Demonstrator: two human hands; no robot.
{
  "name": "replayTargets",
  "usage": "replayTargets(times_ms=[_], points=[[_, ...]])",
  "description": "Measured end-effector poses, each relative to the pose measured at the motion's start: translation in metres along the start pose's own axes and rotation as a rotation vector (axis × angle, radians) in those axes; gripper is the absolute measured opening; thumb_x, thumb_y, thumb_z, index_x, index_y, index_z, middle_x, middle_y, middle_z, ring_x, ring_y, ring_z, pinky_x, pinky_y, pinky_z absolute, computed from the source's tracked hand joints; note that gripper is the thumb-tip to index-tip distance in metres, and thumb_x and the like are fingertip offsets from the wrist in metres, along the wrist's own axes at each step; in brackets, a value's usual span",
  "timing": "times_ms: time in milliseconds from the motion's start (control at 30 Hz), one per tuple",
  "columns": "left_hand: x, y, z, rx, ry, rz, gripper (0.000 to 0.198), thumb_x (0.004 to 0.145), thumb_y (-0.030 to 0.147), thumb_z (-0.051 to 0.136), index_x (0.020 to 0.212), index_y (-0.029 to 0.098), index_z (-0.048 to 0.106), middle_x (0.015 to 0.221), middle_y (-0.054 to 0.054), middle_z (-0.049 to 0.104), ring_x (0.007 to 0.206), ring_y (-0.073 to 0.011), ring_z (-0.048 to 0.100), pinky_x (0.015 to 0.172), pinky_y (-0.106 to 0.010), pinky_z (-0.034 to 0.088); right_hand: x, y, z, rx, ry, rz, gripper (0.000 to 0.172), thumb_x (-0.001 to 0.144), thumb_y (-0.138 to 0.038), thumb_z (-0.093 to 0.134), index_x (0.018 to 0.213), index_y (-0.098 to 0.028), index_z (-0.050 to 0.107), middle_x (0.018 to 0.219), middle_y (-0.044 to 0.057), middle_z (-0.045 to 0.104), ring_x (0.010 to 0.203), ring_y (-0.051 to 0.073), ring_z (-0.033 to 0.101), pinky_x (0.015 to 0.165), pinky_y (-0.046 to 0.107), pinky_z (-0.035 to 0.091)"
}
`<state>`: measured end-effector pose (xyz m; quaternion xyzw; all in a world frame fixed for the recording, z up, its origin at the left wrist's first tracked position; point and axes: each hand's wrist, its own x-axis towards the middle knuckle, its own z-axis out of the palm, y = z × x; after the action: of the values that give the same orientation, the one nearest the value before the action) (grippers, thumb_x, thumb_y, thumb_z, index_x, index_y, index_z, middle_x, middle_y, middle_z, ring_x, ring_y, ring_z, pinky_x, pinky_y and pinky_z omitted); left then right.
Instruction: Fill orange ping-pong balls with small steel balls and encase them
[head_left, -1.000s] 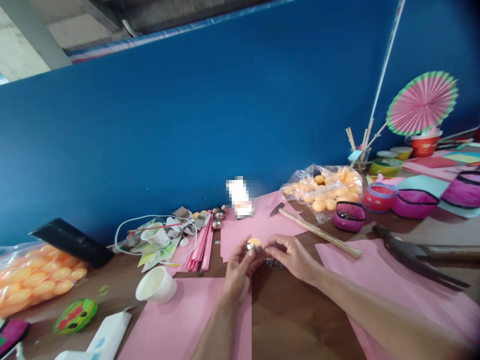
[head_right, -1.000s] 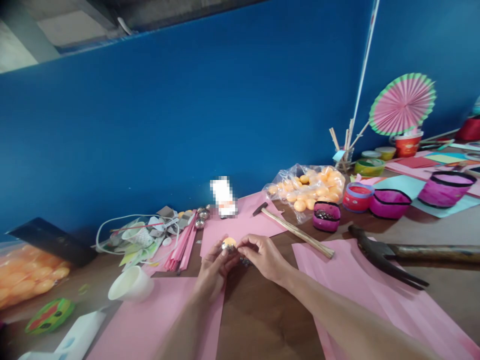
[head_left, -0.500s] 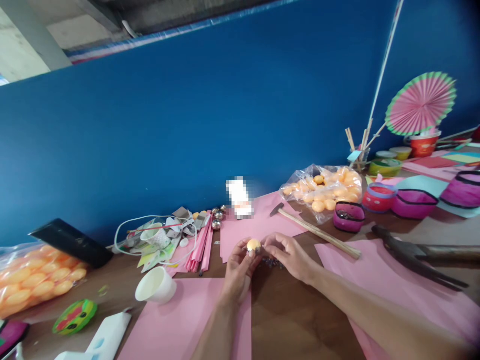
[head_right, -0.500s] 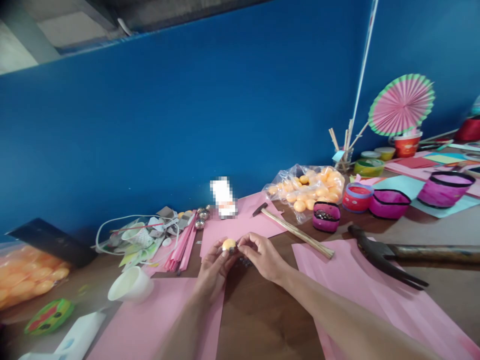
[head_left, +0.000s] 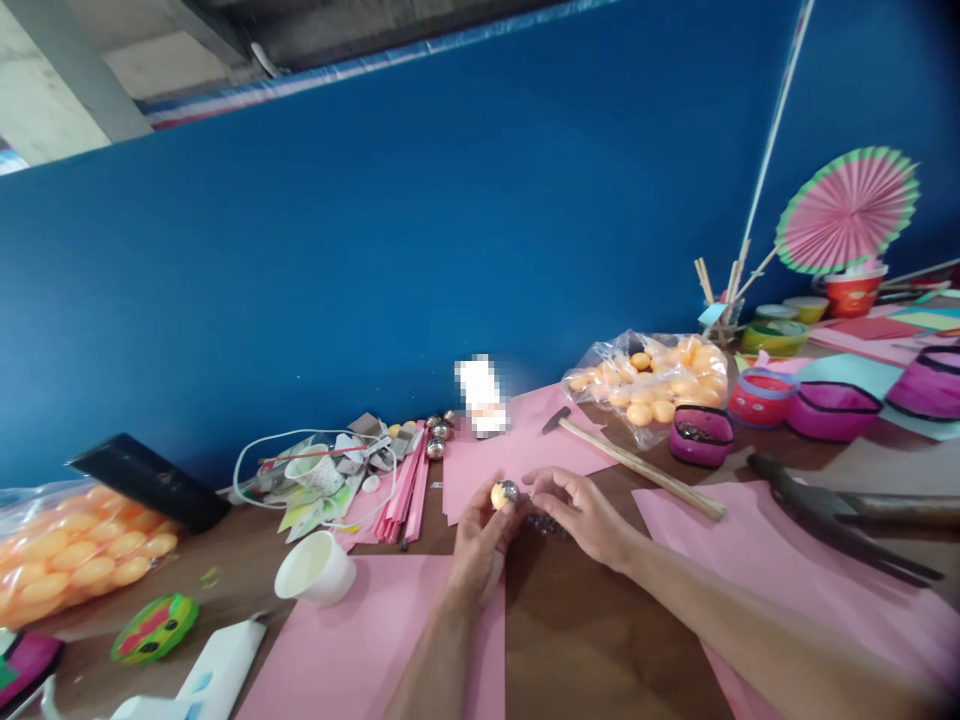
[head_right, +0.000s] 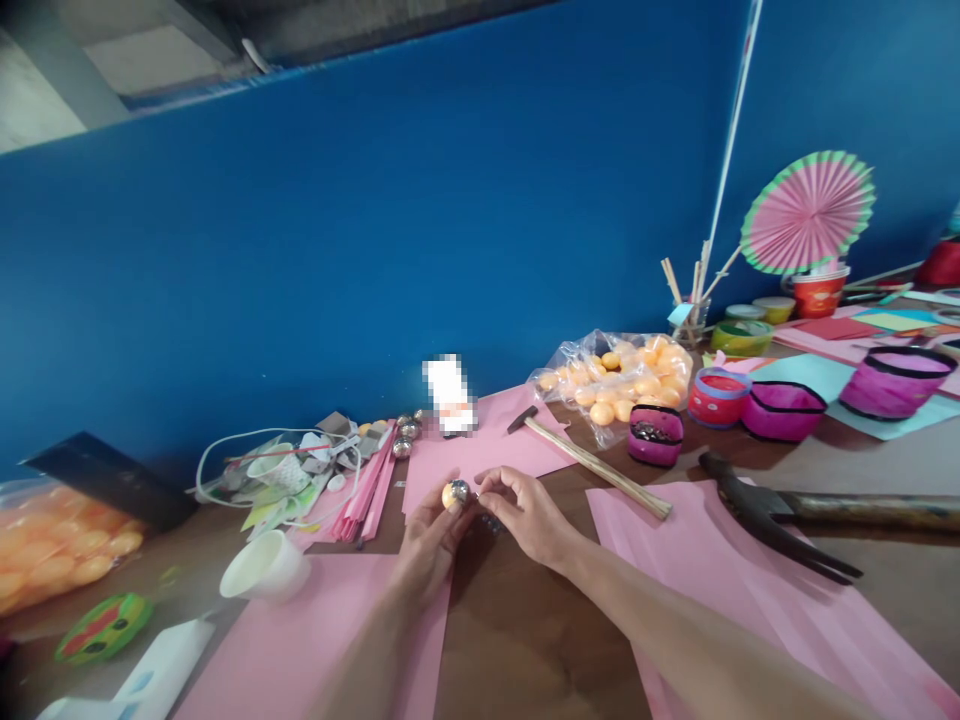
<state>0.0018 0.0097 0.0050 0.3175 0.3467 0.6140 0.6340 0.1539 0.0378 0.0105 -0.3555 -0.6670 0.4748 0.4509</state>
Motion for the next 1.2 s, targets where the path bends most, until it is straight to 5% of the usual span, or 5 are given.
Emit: replayTargets(times_ms=[100, 200, 467, 833, 1200], points=[[0.0000, -0.0005, -0.0031, 0.046, 0.001, -0.004, 0.045, 0.067, 0.019, 0.068, 0.110, 0.020, 0.056, 0.096, -0.004, 0.062, 0.083, -0.0143, 0.060, 0.068, -0.024, 0.049, 0.0002, 0.0007, 0.0002, -0.011, 0.009, -0.010, 0.013, 0.081, -0.029, 0.049, 0.080, -0.018, 0.054, 0.100, 0.005, 0.060, 0.079, 0.015, 0.057, 0.071, 0.028, 0.046], [0.0012, -0.0024, -0.0057, 0.097, 0.027, 0.013, 0.047, 0.065, 0.019, 0.070, 0.110, 0.022, 0.057, 0.087, -0.002, 0.063, 0.061, -0.0075, 0.056, 0.046, -0.015, 0.041, 0.0006, 0.0009, 0.0005, 0.028, 0.005, -0.020, 0.012, 0.081, -0.029, 0.050, 0.079, -0.018, 0.054, 0.099, 0.005, 0.060, 0.081, 0.015, 0.057, 0.073, 0.028, 0.046], [0.0038, -0.0059, -0.0053, -0.024, 0.039, -0.037, 0.039, 0.071, 0.027, 0.064, 0.109, 0.018, 0.056, 0.093, -0.007, 0.066, 0.072, -0.0125, 0.063, 0.069, -0.024, 0.049, 0.0006, 0.0015, 0.0011, 0.095, 0.003, -0.026, 0.012, 0.080, -0.030, 0.052, 0.079, -0.018, 0.054, 0.099, 0.005, 0.061, 0.081, 0.017, 0.059, 0.074, 0.030, 0.047], [0.0034, -0.0059, -0.0034, -0.029, -0.032, -0.025, 0.042, 0.074, 0.021, 0.062, 0.114, 0.019, 0.050, 0.103, -0.007, 0.064, 0.092, -0.0157, 0.061, 0.086, -0.029, 0.044, 0.0001, 0.0010, -0.0004, 0.093, 0.013, -0.022, 0.010, 0.079, -0.028, 0.053, 0.078, -0.018, 0.053, 0.103, 0.005, 0.060, 0.085, 0.016, 0.058, 0.076, 0.028, 0.046], [0.0022, -0.0078, -0.0063, 0.054, -0.024, -0.004, 0.040, 0.074, 0.024, 0.062, 0.112, 0.021, 0.052, 0.105, -0.008, 0.062, 0.084, -0.0162, 0.062, 0.070, -0.026, 0.049, -0.0018, 0.0015, 0.0004, 0.074, 0.004, -0.054, 0.009, 0.081, -0.027, 0.051, 0.080, -0.018, 0.053, 0.103, 0.005, 0.060, 0.085, 0.017, 0.058, 0.076, 0.029, 0.045]])
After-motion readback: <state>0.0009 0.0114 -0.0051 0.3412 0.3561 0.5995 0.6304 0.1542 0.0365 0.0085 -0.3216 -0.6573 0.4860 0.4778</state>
